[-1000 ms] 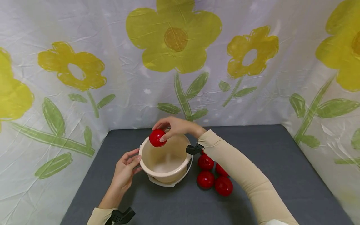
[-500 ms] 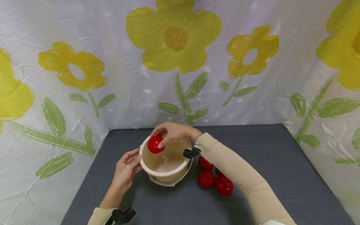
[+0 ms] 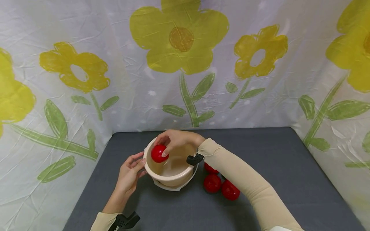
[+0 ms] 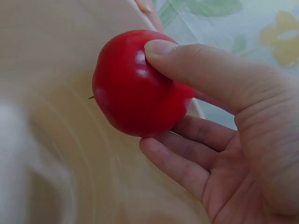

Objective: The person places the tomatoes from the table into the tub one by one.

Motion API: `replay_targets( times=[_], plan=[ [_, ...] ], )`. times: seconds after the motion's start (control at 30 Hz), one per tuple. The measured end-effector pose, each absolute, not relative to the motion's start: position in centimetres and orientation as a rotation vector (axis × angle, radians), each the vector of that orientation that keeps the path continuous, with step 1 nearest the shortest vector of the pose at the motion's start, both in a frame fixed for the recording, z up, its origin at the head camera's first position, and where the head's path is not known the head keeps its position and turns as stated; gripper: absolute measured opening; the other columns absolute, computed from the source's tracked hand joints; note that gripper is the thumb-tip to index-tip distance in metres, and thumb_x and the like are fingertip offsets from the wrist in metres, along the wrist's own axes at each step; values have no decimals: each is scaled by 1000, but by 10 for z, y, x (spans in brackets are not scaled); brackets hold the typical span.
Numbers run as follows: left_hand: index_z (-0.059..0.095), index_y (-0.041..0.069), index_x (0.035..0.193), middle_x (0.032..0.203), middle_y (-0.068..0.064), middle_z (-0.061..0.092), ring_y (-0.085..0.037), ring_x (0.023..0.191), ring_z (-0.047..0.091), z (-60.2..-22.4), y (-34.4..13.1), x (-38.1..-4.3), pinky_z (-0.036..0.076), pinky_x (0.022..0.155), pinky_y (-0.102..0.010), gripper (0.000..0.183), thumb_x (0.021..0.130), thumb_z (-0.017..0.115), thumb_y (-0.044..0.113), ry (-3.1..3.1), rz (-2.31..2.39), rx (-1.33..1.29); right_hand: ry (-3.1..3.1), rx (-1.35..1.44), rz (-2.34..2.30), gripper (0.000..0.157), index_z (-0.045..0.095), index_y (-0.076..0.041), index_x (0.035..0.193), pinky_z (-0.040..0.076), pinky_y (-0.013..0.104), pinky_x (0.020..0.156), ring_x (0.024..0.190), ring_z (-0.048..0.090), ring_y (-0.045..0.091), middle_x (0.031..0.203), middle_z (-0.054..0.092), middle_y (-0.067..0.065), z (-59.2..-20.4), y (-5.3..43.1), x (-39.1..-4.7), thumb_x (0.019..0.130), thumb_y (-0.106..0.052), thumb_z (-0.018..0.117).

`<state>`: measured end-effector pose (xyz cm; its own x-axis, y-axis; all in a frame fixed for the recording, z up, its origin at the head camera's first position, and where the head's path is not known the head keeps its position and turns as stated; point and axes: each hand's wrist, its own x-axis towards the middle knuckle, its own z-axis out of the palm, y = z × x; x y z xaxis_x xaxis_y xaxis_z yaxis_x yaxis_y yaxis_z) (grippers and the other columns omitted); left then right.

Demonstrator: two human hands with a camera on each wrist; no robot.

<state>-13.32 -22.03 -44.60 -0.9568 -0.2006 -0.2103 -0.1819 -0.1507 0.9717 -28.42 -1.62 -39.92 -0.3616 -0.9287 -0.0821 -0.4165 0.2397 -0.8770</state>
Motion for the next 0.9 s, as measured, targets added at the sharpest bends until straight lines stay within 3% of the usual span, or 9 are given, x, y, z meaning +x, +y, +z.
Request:
replay_targets(
  times=[0.3, 0.6, 0.9],
  plan=[
    [49, 5, 133, 88, 11, 70, -6, 78, 68, -449, -221, -135, 59, 68, -24, 42, 94, 64, 5, -2040, -2330, 458, 1918, -1218, -1018, 39, 62, -12, 122, 52, 23, 97, 114, 61, 14, 123, 66, 2, -408, -21, -281, 85, -9, 74],
    [49, 6, 134, 88, 11, 70, -6, 79, 68, -448, -222, -135, 59, 68, -24, 41, 95, 64, 4, -2042, -2342, 464, 1857, -1248, -1013, 38, 61, -6, 121, 52, 25, 99, 114, 63, 18, 125, 67, 10, -417, -27, -281, 86, -5, 74],
    [48, 6, 135, 88, 11, 69, -7, 78, 68, -448, -222, -134, 59, 69, -24, 42, 95, 63, 3, -2041, -2349, 454, 1877, -1237, -988, 38, 62, -5, 120, 54, 25, 97, 113, 65, 18, 123, 68, 10, -422, -29, -281, 85, -5, 75]
  ],
)
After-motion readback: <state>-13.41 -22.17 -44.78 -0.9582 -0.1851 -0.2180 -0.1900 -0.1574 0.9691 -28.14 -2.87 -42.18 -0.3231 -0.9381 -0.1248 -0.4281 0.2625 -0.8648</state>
